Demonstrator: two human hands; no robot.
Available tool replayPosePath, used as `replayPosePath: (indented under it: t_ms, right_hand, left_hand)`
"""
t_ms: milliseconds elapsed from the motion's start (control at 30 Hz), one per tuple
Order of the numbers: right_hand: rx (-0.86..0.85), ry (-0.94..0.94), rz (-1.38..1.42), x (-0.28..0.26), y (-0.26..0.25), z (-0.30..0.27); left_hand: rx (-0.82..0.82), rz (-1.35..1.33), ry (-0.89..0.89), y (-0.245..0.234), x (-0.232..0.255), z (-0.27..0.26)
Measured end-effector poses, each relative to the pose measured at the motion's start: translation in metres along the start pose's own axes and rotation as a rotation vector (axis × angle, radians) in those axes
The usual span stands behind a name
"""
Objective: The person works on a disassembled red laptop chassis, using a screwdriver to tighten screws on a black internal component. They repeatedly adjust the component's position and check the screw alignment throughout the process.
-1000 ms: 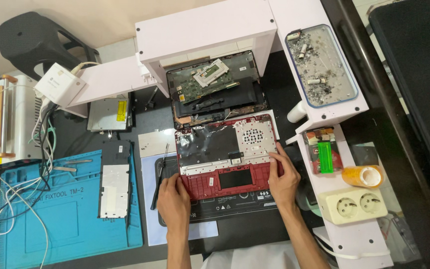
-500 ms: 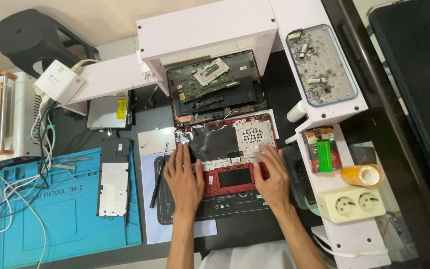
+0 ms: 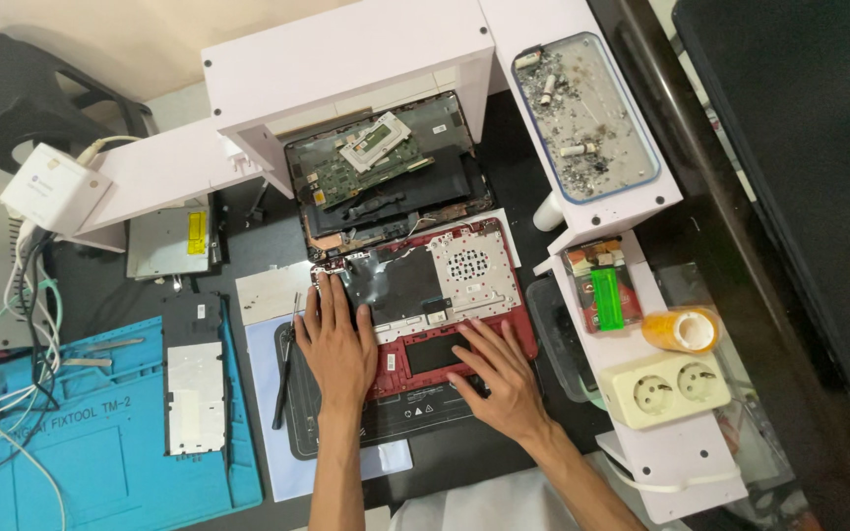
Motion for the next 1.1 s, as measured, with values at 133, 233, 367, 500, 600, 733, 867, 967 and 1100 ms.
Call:
replayPosePath:
  t_ms: [133, 233, 367, 500, 600, 733, 867, 967, 1100]
  right_hand:
    - [0.156, 0.128, -0.116, 0.003, -0.029, -0.013]
    - [0.153, 0.263, -0.067, 0.018, -0.039, -0.021]
    - [0.076, 0.319, 0.044, 0.029, -0.033, -0.027]
    - [0.046, 0.322, 0.06, 0.032, -0.027, -0.031]
    - [0.042, 0.363, 0.026, 0.036, -0.024, -0.035]
    - [0.069, 0.319, 0.009, 0.034, -0.026, -0.033]
    - [0.091, 0.3, -0.004, 0.031, -0.031, -0.033]
    - [0.113, 0.33, 0.02, 0.031, -0.032, -0.034]
    - [0.104, 0.359, 0.019, 0.029, -0.032, -0.036]
  left_hand:
    - [-0.043, -0.072, 0.016, -0.006, 0.0, -0.005]
    - [-0.083, -0.213, -0.041, -0.015, -0.007, -0.018]
    - [-0.071, -0.43, -0.183, -0.021, -0.017, -0.043]
    - [-0.03, -0.497, -0.236, -0.02, -0.024, -0.048]
    - [0.001, -0.465, -0.18, -0.018, -0.021, -0.049]
    - [0.045, -0.411, -0.135, -0.017, -0.019, -0.048]
    - [0.051, -0.399, -0.105, -0.017, -0.016, -0.048]
    - [0.049, -0.4, -0.108, -0.017, -0.016, -0.049]
    - [0.04, -0.409, -0.125, -0.019, -0.016, -0.049]
Point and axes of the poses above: each hand's wrist, its own z-axis towards the middle knuckle, its own y-axis out of the palm, x = y × z, the point moved 8 cm from there along z, towards the middle knuckle, and after that the axes turned 12 degrees about -y, right-handed, at the moved point
